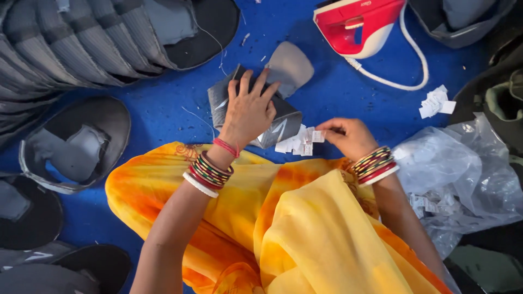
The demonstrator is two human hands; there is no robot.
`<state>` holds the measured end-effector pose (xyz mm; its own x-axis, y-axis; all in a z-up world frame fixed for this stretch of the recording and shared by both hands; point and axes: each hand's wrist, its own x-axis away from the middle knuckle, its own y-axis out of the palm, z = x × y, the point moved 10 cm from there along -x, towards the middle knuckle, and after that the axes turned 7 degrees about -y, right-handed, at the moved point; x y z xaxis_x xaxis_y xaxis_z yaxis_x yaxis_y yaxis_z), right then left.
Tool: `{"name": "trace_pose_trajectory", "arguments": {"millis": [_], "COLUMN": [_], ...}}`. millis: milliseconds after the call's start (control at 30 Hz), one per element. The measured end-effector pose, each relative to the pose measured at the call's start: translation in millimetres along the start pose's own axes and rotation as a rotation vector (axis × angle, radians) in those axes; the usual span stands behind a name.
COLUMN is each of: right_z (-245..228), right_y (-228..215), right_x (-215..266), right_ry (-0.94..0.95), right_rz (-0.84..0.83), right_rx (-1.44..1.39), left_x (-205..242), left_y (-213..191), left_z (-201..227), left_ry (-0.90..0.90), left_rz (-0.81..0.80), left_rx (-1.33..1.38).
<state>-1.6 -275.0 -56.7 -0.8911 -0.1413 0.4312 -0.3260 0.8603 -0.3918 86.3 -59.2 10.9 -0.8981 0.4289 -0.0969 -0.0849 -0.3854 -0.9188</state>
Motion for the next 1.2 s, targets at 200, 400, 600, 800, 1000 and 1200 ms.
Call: {"name": "trace_pose_trajectory", "arguments": {"millis": [200, 400, 600, 800, 1000, 1200], "right_z": [-67.8, -104.7, -105.3, -104.3, -40.2, -102.3], "right_y": [-16.4, -8.6, -9.9, -15.6, -46.9, -112.4], "right_x": [-56.5, -118.8, -124.4, -109.4, -58.2, -30.0], "right_ry": [-0.200, -0.400, -0.535, -0.521, -0.336, -0.762], "right_rz": [0.066, 0.295, 0.502, 0.533, 0.753, 1.012], "right_rx": [0.100, 0.246, 0.370, 0.312, 0.133, 0.240], "left_x": [-1.1, -12.9, -27.7, -31.0, -29.4, -30.4], "left_y": [-1.9, 8.4, 13.5, 25.0, 22.5, 24.1], "left_z": [5.6, 4.1, 8.6, 10.6, 8.8, 15.8], "left_ry": [-0.033, -0.115, -0.141, -0.153, -0.187, -0.156], "left_rz": [-0.007, -0.130, -0.235, -0.318, -0.295, -0.302], "left_rx": [-0.009, -0.056, -0.129, -0.222, -0.247, -0.308]}}
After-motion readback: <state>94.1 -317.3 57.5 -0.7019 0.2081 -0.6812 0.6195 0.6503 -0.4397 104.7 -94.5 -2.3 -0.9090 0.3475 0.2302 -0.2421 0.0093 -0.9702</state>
